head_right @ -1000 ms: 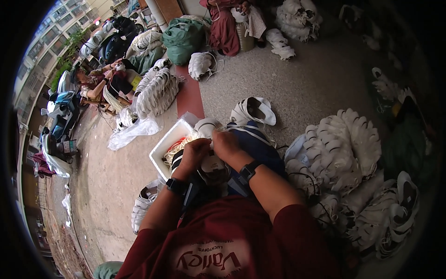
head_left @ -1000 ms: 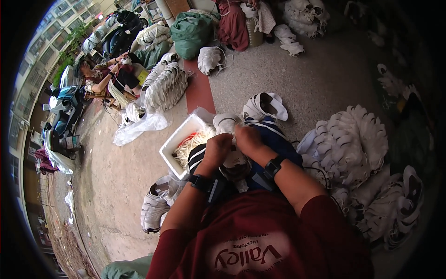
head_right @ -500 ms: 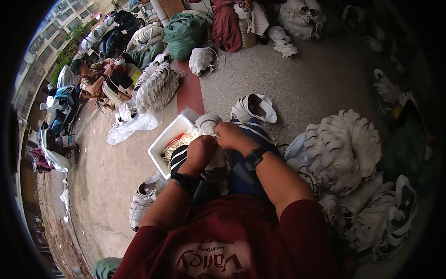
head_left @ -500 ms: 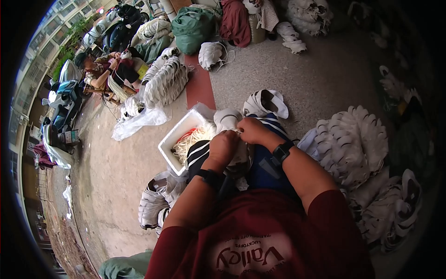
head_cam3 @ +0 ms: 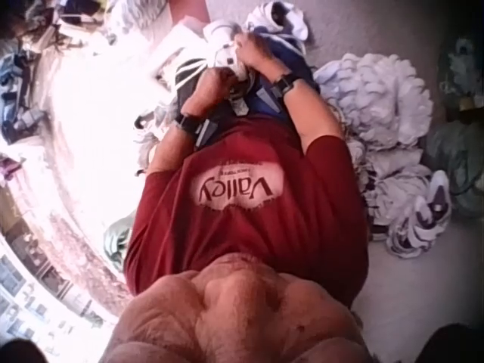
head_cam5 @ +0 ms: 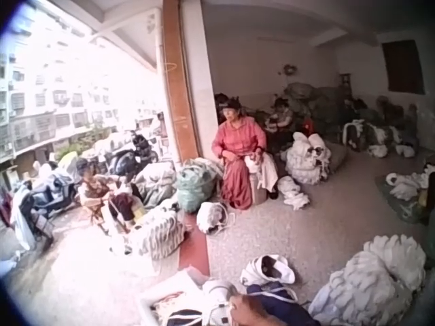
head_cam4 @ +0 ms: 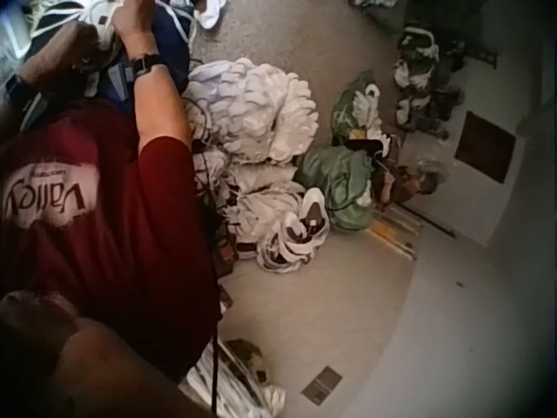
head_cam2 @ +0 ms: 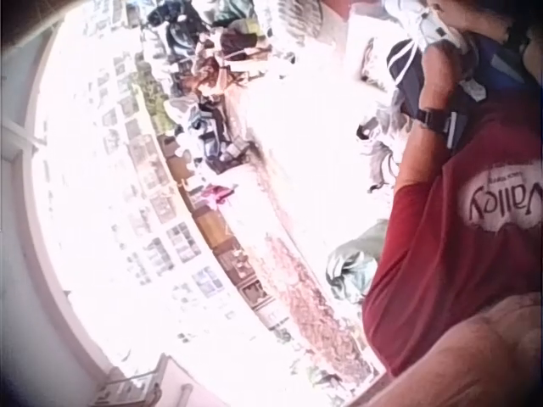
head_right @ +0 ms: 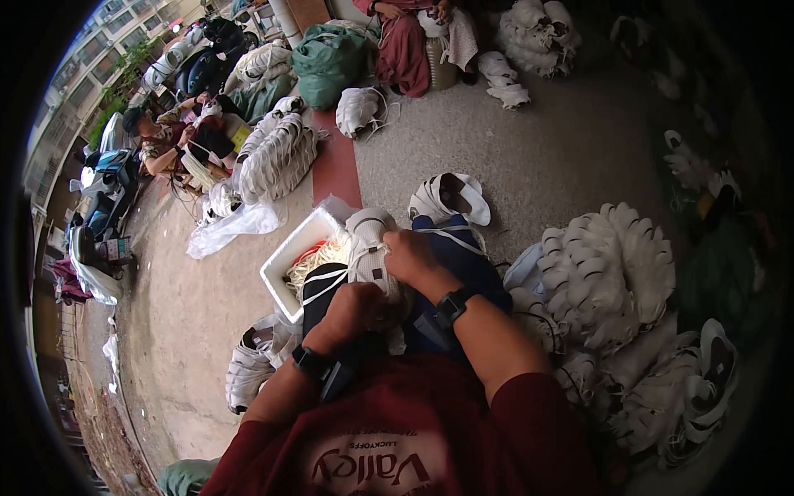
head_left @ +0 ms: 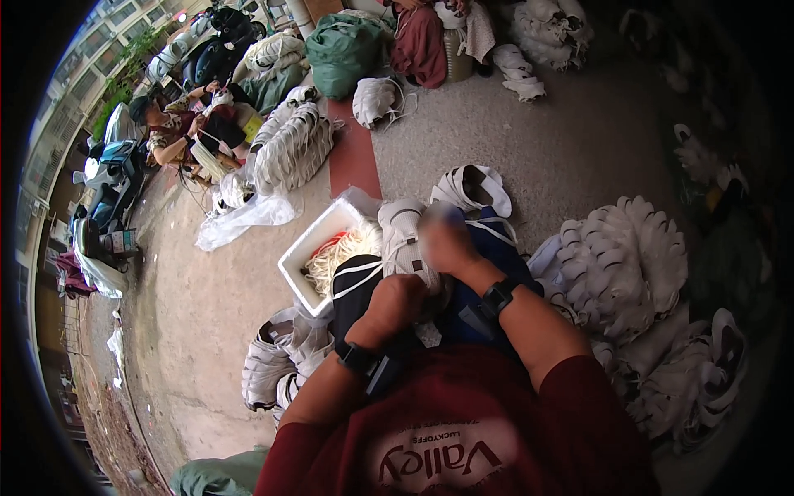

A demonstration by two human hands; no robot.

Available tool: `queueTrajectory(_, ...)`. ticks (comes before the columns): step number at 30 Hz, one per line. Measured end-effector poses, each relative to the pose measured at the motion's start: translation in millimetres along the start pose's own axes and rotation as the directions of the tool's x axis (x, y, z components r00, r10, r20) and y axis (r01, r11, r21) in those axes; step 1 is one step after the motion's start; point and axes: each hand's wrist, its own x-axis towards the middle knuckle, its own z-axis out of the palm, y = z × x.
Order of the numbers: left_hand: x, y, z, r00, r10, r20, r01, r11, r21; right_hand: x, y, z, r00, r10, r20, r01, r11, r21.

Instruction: Lacing white athletic shoes while sitting in a production area.

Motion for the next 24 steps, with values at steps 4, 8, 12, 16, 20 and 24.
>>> queueTrajectory(4,-37.0,-14.4,-22.7,0.897,-0.428,0.113,0.389,0.640,-0.663,-1.9,-22.6,0.3,0.959,-0.250,-0.131,0.261,0.962,0.075)
queueTrajectory(8,-50.7,-47.2,-38.4,0.755,-0.654,0.055,-0.038,-0.127,-0.991,3.2,-23.1,6.9,0.937,-0.348,-0.043,0.347,0.937,-0.029)
queueTrajectory(12,-67.3,-71.4,-29.8,0.795,-0.579,0.181,-0.084,-0.401,-0.912,0.3,-28.4,14.8,0.931,-0.364,-0.008,0.363,0.931,-0.045)
queueTrajectory(16,-38.0,-47.2,-33.1,0.856,-0.483,0.183,0.157,-0.094,-0.983,-1.0,-27.1,20.6,0.966,-0.255,-0.040,0.257,0.966,0.038)
queueTrajectory(20,-1.8,-63.7,-26.2,0.835,-0.528,0.153,0.193,0.022,-0.981,0.0,-25.6,25.2,0.987,-0.159,-0.011,0.160,0.985,0.062)
queueTrajectory(24,21.9,-61.8,-23.3,0.855,-0.513,0.083,0.130,0.058,-0.990,-2.0,-29.8,24.7,0.988,-0.152,-0.035,0.154,0.986,0.059)
